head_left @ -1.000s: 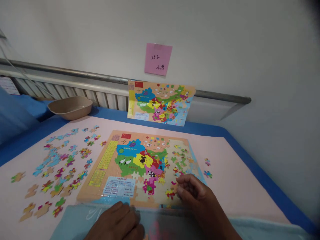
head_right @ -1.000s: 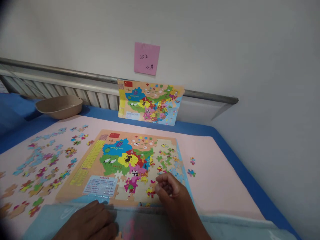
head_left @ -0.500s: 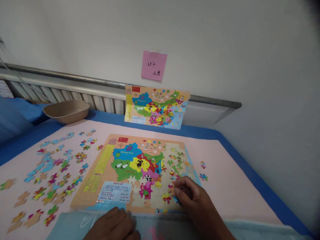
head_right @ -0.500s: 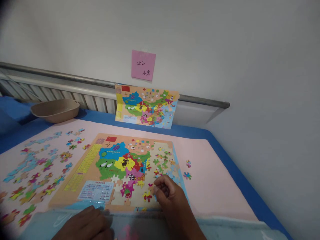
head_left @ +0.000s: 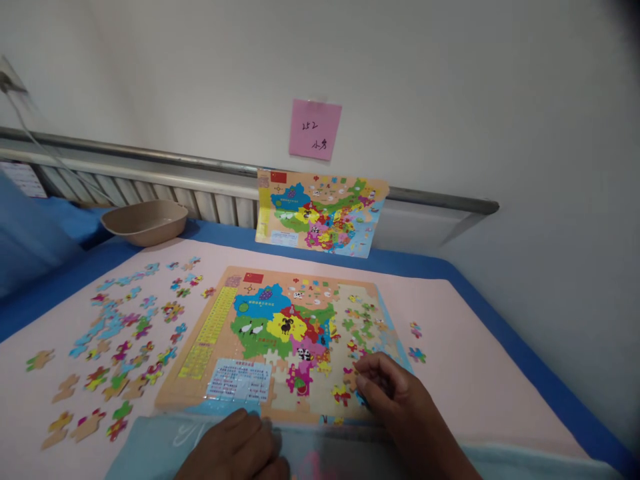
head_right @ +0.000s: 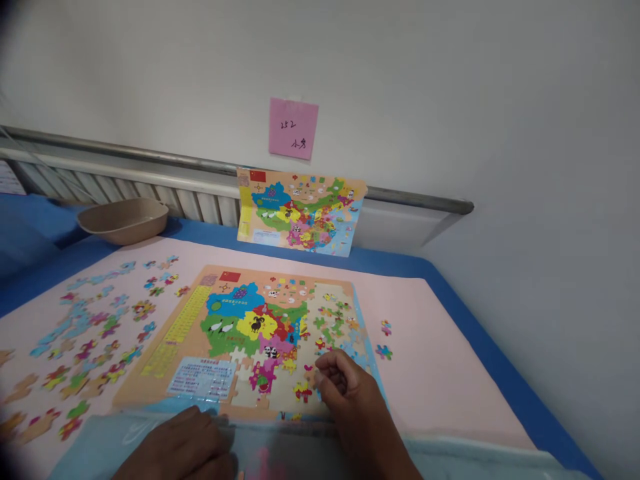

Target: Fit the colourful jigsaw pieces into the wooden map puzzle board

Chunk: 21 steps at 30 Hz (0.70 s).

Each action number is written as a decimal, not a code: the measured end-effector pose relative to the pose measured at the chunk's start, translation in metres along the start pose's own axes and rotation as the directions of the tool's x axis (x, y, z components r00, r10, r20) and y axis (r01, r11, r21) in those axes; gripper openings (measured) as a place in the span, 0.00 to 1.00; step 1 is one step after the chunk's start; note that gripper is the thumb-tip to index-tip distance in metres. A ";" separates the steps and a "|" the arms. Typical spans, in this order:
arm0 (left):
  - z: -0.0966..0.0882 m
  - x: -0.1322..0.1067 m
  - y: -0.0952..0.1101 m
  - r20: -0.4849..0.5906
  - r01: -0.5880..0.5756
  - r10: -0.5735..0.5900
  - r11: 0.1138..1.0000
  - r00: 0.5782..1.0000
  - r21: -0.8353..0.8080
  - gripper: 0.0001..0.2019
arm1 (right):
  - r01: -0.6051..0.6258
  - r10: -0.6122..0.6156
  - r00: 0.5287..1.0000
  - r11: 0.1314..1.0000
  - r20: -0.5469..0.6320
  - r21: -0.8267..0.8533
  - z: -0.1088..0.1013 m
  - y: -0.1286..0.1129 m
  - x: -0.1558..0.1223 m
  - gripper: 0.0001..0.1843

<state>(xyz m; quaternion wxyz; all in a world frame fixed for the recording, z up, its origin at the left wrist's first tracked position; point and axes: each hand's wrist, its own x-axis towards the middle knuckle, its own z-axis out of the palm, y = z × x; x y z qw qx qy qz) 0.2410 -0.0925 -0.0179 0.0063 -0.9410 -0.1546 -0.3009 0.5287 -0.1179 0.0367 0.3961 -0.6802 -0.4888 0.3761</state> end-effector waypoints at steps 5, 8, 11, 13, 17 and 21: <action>-0.007 0.013 0.005 -0.093 0.008 -0.004 0.999 0.996 0.040 0.16 | -0.018 0.018 1.000 1.000 0.012 -0.020 0.000 0.001 0.000 0.17; -0.009 0.014 0.006 -0.073 -0.001 0.004 0.999 0.997 0.044 0.16 | -0.022 0.022 1.000 1.000 0.015 -0.008 0.001 0.001 -0.001 0.17; -0.009 0.014 0.005 -0.067 -0.003 0.006 0.999 0.998 0.047 0.17 | -0.028 0.028 0.999 1.000 0.016 0.006 0.002 0.001 -0.003 0.15; -0.009 0.013 0.005 -0.085 -0.002 0.005 0.999 0.996 0.038 0.18 | -0.025 0.025 0.999 1.000 0.025 0.018 0.003 0.002 -0.003 0.15; -0.008 0.012 0.006 -0.096 -0.006 0.010 0.999 0.995 0.039 0.17 | -0.027 0.026 0.999 0.999 0.039 0.036 0.003 0.003 -0.002 0.14; -0.008 0.010 0.006 -0.080 -0.007 0.010 0.999 0.997 0.042 0.17 | -0.029 0.027 0.998 0.999 0.052 0.038 0.004 0.003 -0.001 0.14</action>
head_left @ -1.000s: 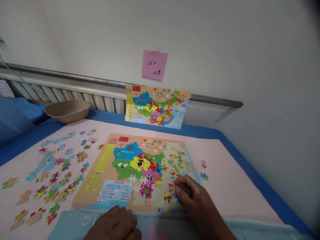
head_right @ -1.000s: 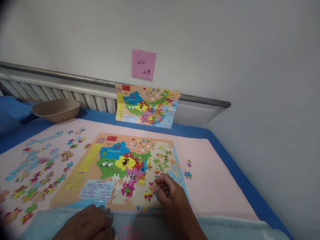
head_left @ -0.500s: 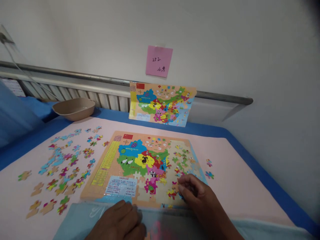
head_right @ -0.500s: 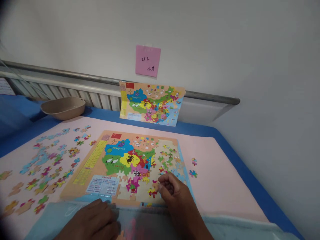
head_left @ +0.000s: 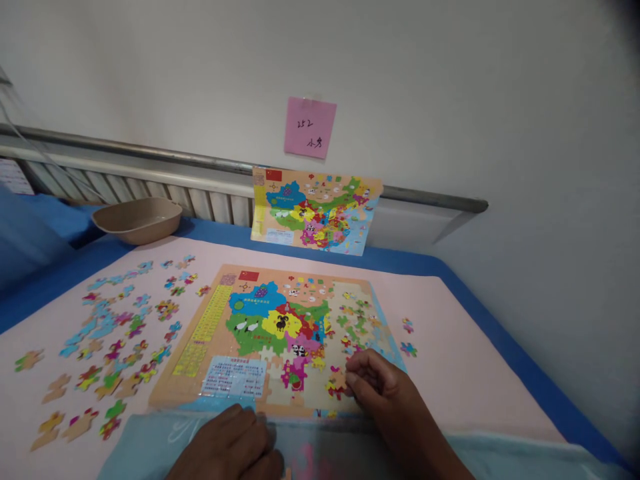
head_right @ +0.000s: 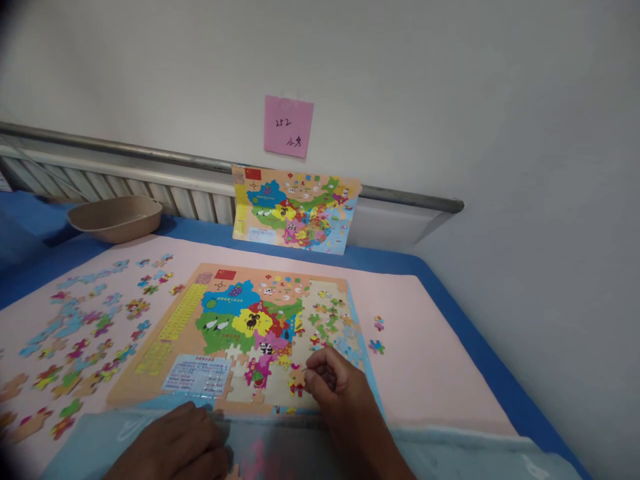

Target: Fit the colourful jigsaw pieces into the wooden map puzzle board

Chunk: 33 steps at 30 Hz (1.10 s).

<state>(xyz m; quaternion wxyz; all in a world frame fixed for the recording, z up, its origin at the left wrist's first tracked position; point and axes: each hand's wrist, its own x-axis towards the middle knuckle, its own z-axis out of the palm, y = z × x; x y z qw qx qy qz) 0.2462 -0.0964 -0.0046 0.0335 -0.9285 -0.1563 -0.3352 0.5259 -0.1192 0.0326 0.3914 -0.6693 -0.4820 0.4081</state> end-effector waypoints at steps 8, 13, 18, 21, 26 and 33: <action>0.001 0.002 -0.001 0.013 -0.004 0.004 1.000 1.000 0.009 0.17 | 0.010 -0.010 1.000 0.997 -0.001 -0.079 0.000 -0.001 -0.001 0.13; 0.002 0.002 -0.001 -0.010 -0.001 0.001 1.000 1.000 0.000 0.16 | 0.013 -0.014 1.000 0.997 -0.008 -0.081 0.001 -0.006 -0.002 0.14; -0.001 0.003 -0.002 0.016 0.000 0.000 1.000 1.000 -0.016 0.17 | 0.011 -0.013 1.000 0.993 -0.015 -0.120 0.002 -0.006 -0.003 0.19; -0.001 0.003 -0.002 0.028 0.005 -0.005 1.000 1.000 -0.021 0.17 | 0.010 -0.013 1.000 0.990 -0.021 -0.143 0.003 -0.004 -0.004 0.25; -0.003 0.004 -0.002 0.005 -0.001 0.001 0.999 1.000 -0.034 0.18 | 0.039 -0.037 0.999 0.991 0.019 -0.131 0.005 -0.004 -0.005 0.22; -0.004 0.003 -0.002 0.039 0.009 -0.008 0.999 0.999 -0.034 0.18 | 0.019 -0.012 0.998 0.994 0.069 -0.106 0.009 -0.008 -0.006 0.14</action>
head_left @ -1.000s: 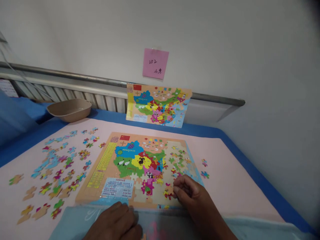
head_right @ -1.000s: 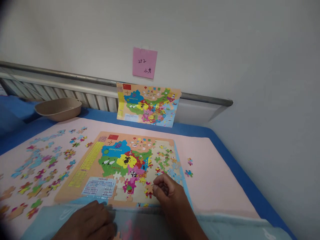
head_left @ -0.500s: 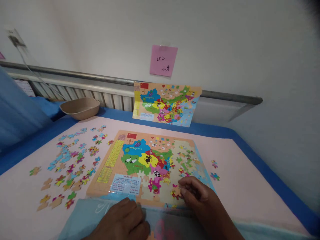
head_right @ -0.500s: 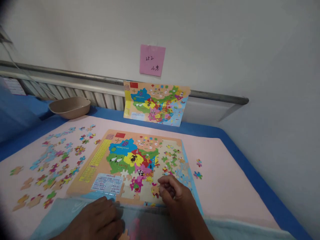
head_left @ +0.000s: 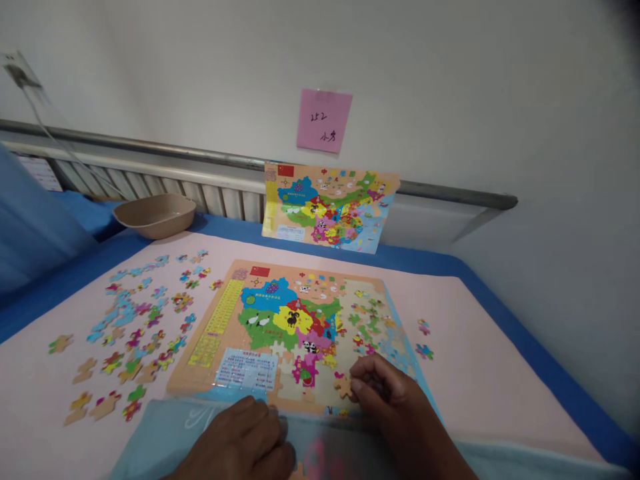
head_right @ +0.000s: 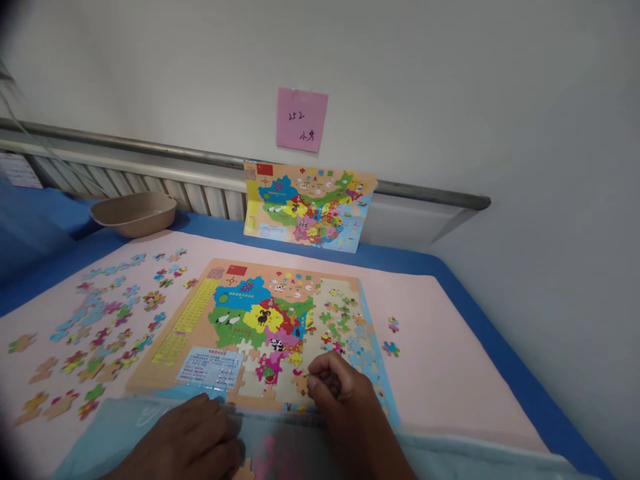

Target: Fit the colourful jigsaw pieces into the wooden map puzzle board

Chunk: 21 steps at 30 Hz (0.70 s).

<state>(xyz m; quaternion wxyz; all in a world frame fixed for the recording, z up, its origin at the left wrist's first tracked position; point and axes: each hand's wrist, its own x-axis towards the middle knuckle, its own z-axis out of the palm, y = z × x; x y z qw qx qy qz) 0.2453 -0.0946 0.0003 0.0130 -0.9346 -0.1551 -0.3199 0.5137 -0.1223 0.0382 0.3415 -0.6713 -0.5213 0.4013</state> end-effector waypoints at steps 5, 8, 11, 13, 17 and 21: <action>0.001 0.001 0.000 0.010 -0.002 0.002 1.000 1.000 0.002 0.18 | 0.007 -0.007 1.000 1.000 -0.006 0.019 0.000 -0.001 0.000 0.13; 0.002 0.002 0.000 -0.004 -0.010 0.010 1.000 1.000 -0.002 0.17 | 0.012 -0.011 1.000 1.000 -0.022 0.015 0.000 0.001 0.000 0.15; 0.001 0.001 0.000 -0.009 -0.003 0.003 1.000 1.000 0.005 0.17 | 0.024 -0.024 0.999 1.000 -0.039 -0.007 0.001 0.004 0.000 0.20; 0.001 0.000 0.000 -0.009 -0.001 0.002 1.000 1.000 0.013 0.17 | 0.050 -0.051 0.998 0.998 -0.038 -0.026 0.001 0.006 -0.001 0.22; 0.003 -0.001 0.000 -0.004 -0.008 0.008 1.000 1.000 0.025 0.16 | 0.087 -0.090 0.995 0.994 -0.040 -0.059 0.000 0.008 -0.001 0.21; 0.002 -0.001 0.000 -0.002 -0.011 0.011 1.000 1.000 0.009 0.16 | 0.080 -0.081 0.996 0.995 -0.029 -0.053 0.000 0.008 -0.002 0.19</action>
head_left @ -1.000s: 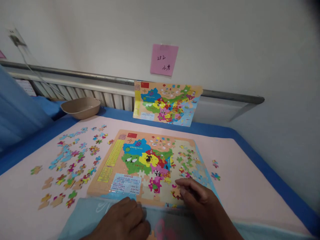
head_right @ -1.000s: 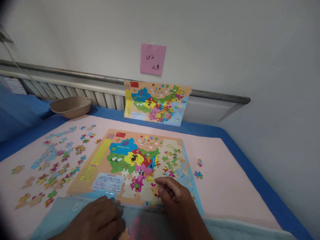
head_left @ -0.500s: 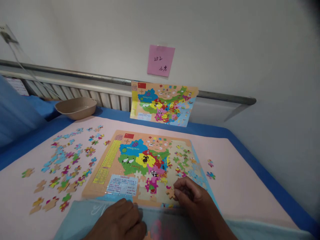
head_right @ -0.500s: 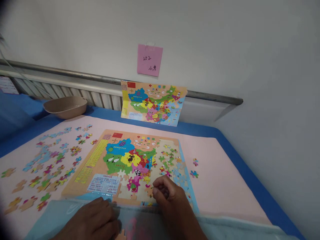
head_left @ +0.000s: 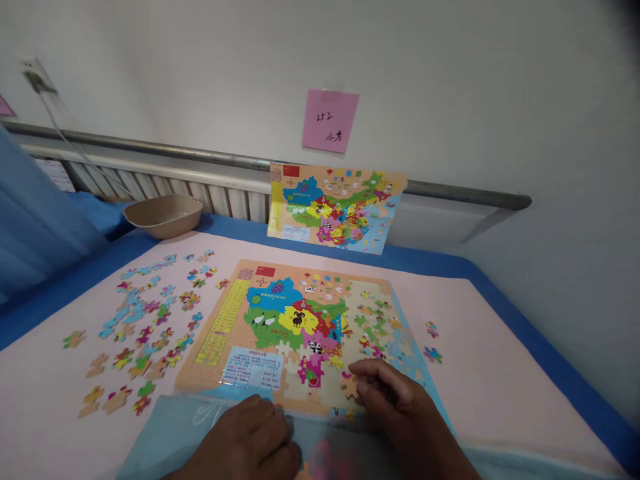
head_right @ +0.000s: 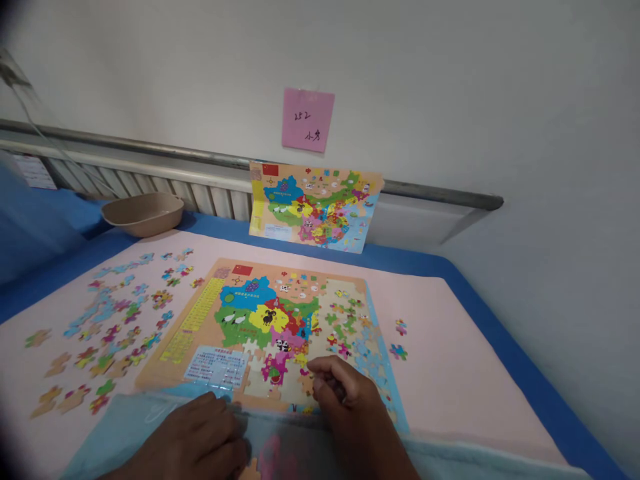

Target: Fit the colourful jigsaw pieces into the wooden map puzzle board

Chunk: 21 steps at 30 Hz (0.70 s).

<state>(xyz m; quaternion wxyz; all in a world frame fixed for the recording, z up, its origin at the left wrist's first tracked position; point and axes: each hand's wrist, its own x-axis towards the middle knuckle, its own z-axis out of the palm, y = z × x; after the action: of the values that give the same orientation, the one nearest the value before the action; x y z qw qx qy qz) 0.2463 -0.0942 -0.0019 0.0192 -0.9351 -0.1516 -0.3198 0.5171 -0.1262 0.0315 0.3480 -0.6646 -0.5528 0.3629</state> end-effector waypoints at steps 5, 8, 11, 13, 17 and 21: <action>-0.002 0.003 0.000 -0.002 0.016 -0.016 1.000 1.000 -0.024 0.18 | -0.037 0.035 0.999 0.996 0.023 0.080 0.004 0.004 -0.001 0.13; -0.003 0.004 0.001 -0.014 0.023 -0.023 0.999 1.000 -0.045 0.18 | -0.053 0.041 0.996 0.986 0.078 0.160 0.009 0.007 -0.001 0.10; -0.004 0.004 0.001 -0.016 0.034 -0.035 0.997 0.999 -0.076 0.19 | -0.069 0.048 0.994 0.972 0.098 0.223 0.016 0.004 -0.004 0.10; -0.005 0.005 0.001 -0.011 0.053 -0.054 0.994 0.998 -0.095 0.19 | -0.074 0.061 0.996 0.967 0.061 0.245 0.021 -0.001 -0.008 0.11; -0.012 0.009 0.001 -0.042 0.146 -0.154 0.976 0.987 -0.163 0.14 | -0.100 0.085 0.994 0.954 0.065 0.281 0.028 -0.012 -0.014 0.11; -0.020 0.013 0.002 -0.059 0.226 -0.252 0.931 0.966 -0.286 0.11 | -0.125 0.082 0.987 0.931 0.138 0.343 0.033 -0.021 -0.018 0.10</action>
<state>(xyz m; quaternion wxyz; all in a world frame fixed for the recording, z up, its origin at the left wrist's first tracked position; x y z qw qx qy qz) 0.2447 -0.0956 0.0219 -0.1436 -0.8868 -0.2169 -0.3820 0.4764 -0.1392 0.0352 0.4066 -0.5969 -0.4638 0.5132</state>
